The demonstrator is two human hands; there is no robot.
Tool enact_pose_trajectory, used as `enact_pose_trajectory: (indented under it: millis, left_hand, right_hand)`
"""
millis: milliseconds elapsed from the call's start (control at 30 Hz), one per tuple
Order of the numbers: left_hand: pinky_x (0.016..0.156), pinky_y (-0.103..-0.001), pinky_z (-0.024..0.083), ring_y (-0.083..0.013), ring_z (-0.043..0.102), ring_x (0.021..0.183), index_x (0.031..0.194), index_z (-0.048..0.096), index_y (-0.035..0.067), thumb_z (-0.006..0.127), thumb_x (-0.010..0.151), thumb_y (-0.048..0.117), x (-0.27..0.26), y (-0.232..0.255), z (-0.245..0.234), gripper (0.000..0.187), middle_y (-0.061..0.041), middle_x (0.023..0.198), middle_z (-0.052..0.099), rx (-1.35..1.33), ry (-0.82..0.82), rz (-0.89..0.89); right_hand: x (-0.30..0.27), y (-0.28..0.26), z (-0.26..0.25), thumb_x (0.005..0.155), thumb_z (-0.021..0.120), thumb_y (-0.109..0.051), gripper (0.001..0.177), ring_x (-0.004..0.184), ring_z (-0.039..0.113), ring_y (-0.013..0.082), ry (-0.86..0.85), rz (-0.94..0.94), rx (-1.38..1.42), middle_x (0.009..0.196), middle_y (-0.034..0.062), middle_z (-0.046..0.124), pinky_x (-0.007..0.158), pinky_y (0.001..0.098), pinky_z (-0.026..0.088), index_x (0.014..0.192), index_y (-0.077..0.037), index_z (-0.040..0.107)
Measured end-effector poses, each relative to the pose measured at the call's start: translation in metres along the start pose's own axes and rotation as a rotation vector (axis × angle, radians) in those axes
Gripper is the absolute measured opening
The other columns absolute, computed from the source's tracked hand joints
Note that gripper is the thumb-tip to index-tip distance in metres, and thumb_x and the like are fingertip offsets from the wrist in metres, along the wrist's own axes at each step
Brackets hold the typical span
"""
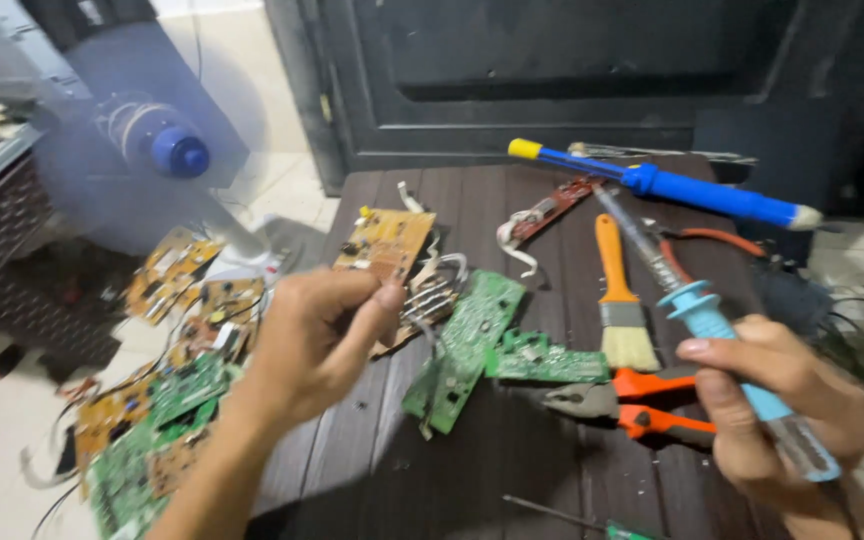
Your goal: The person uses a soldering iron to work on a green circuit board held in place by pliers. The workspace is cluttered with various electronic components and tools, including a fan and a brush.
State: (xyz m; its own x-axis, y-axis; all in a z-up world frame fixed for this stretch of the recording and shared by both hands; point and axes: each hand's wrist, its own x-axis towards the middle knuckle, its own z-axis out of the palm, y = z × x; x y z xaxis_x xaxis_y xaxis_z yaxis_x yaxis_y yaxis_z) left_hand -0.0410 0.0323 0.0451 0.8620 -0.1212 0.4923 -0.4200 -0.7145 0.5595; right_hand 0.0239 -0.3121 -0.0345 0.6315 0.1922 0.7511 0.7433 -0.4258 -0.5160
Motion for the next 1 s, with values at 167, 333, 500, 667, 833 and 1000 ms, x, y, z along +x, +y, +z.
enact_pose_trajectory:
  millis: [167, 333, 500, 667, 833, 1000]
  left_hand:
    - [0.066, -0.032, 0.043, -0.0161, 0.056, 0.064, 0.075, 0.079, 0.015, 0.051, 0.103, 0.035, -0.023, 0.027, -0.049, 0.045, 0.001, 0.068, 0.063, 0.209, -0.368, -0.456]
    - [0.085, -0.034, 0.061, -0.0168, 0.079, 0.098, 0.109, 0.080, 0.016, 0.061, 0.097, 0.025, -0.059, 0.016, -0.033, 0.024, 0.001, 0.109, 0.084, 0.309, -0.430, -0.572]
    - [0.068, -0.032, 0.059, -0.0133, 0.071, 0.071, 0.095, 0.086, 0.024, 0.085, 0.081, 0.032, -0.086, 0.015, -0.011, 0.017, 0.004, 0.084, 0.079, 0.231, -0.379, -0.466]
    - [0.068, -0.036, 0.055, -0.0180, 0.071, 0.074, 0.105, 0.085, 0.026, 0.086, 0.079, 0.037, -0.091, 0.012, 0.006, 0.028, 0.005, 0.090, 0.073, 0.197, -0.430, -0.414]
    - [0.070, -0.037, 0.059, -0.0214, 0.074, 0.078, 0.091, 0.084, 0.019, 0.080, 0.087, 0.022, -0.086, 0.009, 0.013, 0.006, 0.001, 0.090, 0.074, 0.098, -0.398, -0.234]
    - [0.068, -0.034, 0.060, -0.0158, 0.076, 0.084, 0.097, 0.076, 0.024, 0.067, 0.097, 0.027, -0.075, 0.023, 0.015, 0.010, 0.008, 0.101, 0.075, 0.168, -0.510, -0.230]
  right_hand:
    - [0.009, -0.002, 0.000, 0.104, 0.053, -0.001, 0.014, 0.083, 0.068, 0.0298, -0.057, -0.100, 0.105, 0.106, 0.0265, 0.072, 0.080, 0.0351, 0.051, 0.114, 0.006, 0.060]
    - [0.009, -0.013, 0.000, 0.105, 0.057, -0.005, 0.014, 0.104, 0.079, 0.0378, -0.020, -0.055, 0.136, 0.089, 0.0252, 0.065, 0.076, 0.0295, 0.053, 0.113, 0.004, 0.064]
    - [0.018, -0.030, -0.004, 0.101, 0.058, 0.000, 0.018, 0.098, 0.076, 0.0326, -0.088, -0.100, 0.126, 0.099, 0.0279, 0.070, 0.082, 0.0315, 0.056, 0.112, 0.012, 0.065]
    - [0.014, -0.020, 0.004, 0.103, 0.056, -0.003, 0.021, 0.075, 0.064, 0.0262, -0.038, -0.132, 0.131, 0.104, 0.0303, 0.071, 0.072, 0.0310, 0.048, 0.110, 0.015, 0.065]
    - [0.013, -0.015, 0.003, 0.101, 0.056, -0.006, 0.020, 0.091, 0.071, 0.0282, -0.049, -0.133, 0.114, 0.113, 0.0265, 0.073, 0.086, 0.0333, 0.053, 0.109, 0.009, 0.068]
    - [0.016, -0.011, 0.002, 0.098, 0.056, -0.012, 0.022, 0.088, 0.073, 0.0279, -0.044, -0.179, 0.114, 0.109, 0.0201, 0.075, 0.081, 0.0340, 0.056, 0.109, 0.003, 0.067]
